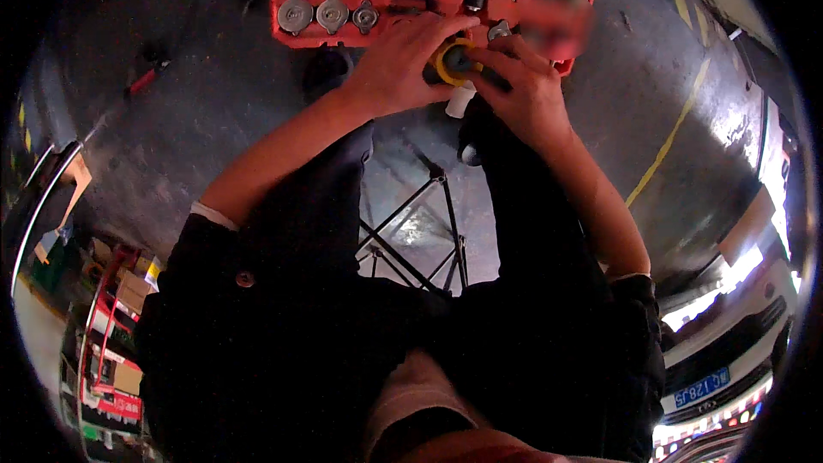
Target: The person organizes small mechanical parts in a red toolbox, then picks up a yellow plastic piece and a white cylindrical piece. They connect the two pieces together and place the assembled unit back into the toolbox.
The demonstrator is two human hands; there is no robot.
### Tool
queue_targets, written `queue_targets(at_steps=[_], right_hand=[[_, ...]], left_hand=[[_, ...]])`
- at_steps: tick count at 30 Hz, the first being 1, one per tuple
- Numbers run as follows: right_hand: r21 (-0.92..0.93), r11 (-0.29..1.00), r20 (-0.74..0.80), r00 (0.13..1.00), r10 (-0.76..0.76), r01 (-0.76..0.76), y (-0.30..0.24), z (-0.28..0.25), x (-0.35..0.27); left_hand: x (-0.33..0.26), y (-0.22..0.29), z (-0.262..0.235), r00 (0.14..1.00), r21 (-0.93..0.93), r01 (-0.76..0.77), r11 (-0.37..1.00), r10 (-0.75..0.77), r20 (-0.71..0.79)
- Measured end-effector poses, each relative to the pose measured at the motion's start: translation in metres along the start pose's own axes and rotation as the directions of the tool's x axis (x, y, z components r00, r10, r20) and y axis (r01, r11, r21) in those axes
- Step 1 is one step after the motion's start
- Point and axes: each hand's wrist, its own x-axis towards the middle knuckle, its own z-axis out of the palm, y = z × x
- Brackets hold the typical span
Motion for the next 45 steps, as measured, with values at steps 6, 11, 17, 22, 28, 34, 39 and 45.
queue_targets(at_steps=[6, 11, 17, 22, 28, 34, 39, 45], right_hand=[[0.02, 1.0, -0.003, 1.0, -0.023, 0.023, -0.01, 0.002, -0.006], [-0.022, 0.999, -0.072, 0.997, -0.026, 0.025, -0.009, 0.004, -0.009], [-0.175, 0.954, -0.037, 0.967, -0.252, 0.242, -0.003, 0.004, -0.009], [-0.143, 0.969, -0.008, 0.979, -0.203, 0.2, -0.002, 0.007, -0.013], [-0.058, 0.992, 0.077, 0.991, -0.11, 0.115, -0.001, 0.009, -0.009], [-0.064, 0.996, 0.077, 0.995, -0.063, 0.068, -0.004, 0.013, -0.01], [-0.056, 0.989, 0.094, 0.987, -0.133, 0.139, -0.005, 0.017, -0.012], [-0.039, 0.997, 0.084, 0.995, -0.061, 0.065, -0.005, 0.019, -0.017]], left_hand=[[-0.006, 0.007, 0.002, 0.999, 0.033, -0.032, 0.999, 0.032, 0.012], [-0.003, 0.013, 0.001, 0.997, 0.164, -0.054, 0.985, 0.061, -0.041], [-0.004, 0.013, 0.004, 0.994, 0.225, -0.092, 0.97, 0.102, -0.029], [-0.004, 0.01, 0.01, 0.984, 0.251, -0.164, 0.954, 0.177, -0.029], [-0.009, 0.008, 0.008, 0.994, 0.264, -0.105, 0.959, 0.111, -0.005], [-0.013, 0.005, 0.006, 0.992, 0.243, -0.125, 0.962, 0.125, 0.018], [-0.016, 0.009, 0.004, 0.988, 0.279, -0.153, 0.948, 0.15, 0.03], [-0.013, 0.013, 0.005, 0.986, 0.284, -0.168, 0.944, 0.163, 0.043]])
